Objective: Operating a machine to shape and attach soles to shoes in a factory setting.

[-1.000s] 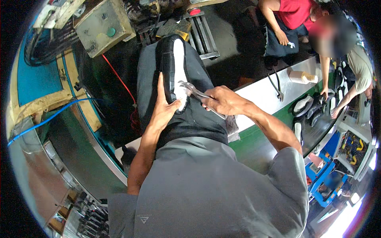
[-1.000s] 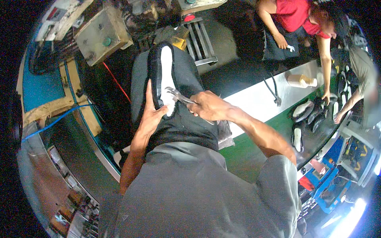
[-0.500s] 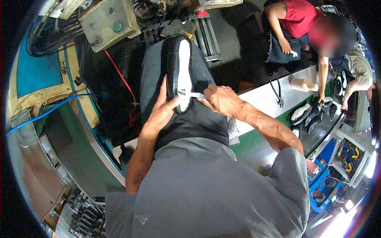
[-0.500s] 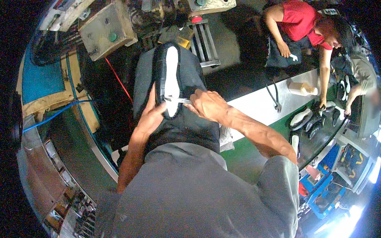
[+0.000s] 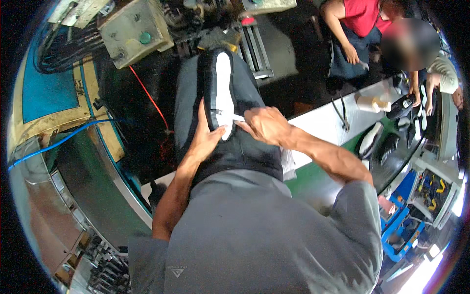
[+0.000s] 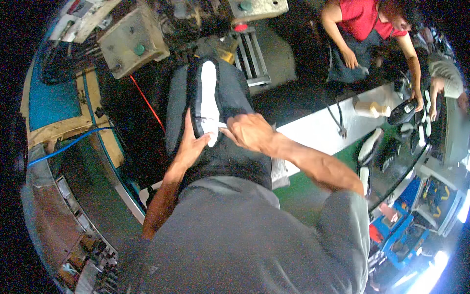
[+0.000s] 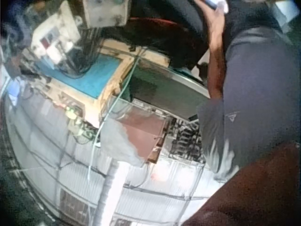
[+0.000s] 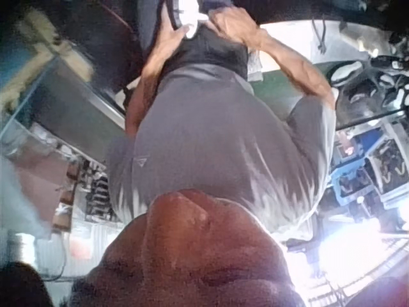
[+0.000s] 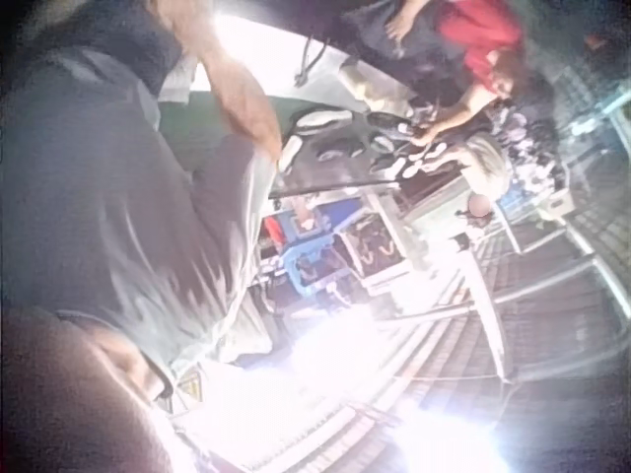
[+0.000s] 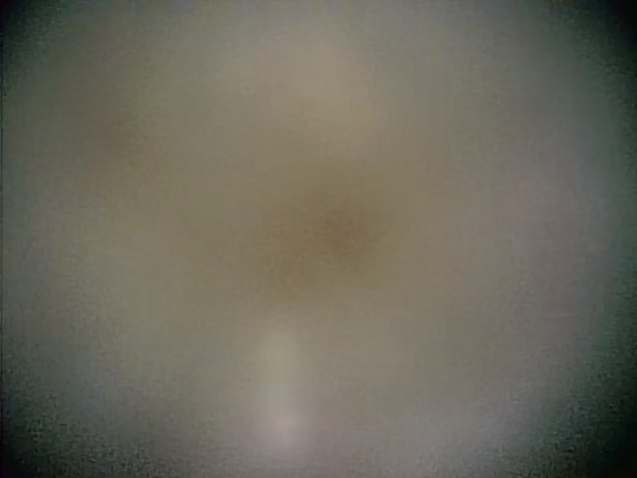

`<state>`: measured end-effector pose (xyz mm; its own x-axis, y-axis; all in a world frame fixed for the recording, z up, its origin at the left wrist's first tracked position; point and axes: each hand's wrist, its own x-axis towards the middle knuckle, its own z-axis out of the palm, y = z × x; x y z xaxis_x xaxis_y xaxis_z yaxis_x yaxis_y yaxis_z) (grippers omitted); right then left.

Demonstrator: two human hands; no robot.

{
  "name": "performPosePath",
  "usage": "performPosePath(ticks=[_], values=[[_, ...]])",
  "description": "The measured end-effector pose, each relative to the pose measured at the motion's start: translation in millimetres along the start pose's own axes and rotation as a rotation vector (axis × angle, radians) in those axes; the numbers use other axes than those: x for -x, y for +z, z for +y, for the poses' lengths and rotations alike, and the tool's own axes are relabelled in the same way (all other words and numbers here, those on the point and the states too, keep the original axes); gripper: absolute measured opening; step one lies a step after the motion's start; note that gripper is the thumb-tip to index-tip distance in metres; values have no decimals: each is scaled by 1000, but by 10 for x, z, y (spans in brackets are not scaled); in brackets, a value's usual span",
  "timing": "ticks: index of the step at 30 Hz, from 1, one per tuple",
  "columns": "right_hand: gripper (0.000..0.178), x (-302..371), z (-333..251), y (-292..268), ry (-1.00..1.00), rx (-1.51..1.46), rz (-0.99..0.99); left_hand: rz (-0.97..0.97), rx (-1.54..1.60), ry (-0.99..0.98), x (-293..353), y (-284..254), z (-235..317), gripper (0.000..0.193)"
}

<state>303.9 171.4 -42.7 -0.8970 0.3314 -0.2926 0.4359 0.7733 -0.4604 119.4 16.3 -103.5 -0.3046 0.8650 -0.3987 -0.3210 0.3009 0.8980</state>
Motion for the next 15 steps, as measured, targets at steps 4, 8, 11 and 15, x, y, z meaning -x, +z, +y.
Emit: performPosePath(ticks=[4, 8, 11, 15], values=[[39, -12, -119, -138, -55, -212, 305, -57, -38, 56, -67, 1, 84, 113], [44, -68, -128, 125, 61, -121, 101, -5, 98, 80, 41, -168, 59, 104], [47, -10, -125, -67, 298, -428, 192, -81, 720, -32, 183, -343, 189, 84], [52, 9, -224, 109, 539, -901, 231, 86, 1016, 16, 603, -559, 490, 72]])
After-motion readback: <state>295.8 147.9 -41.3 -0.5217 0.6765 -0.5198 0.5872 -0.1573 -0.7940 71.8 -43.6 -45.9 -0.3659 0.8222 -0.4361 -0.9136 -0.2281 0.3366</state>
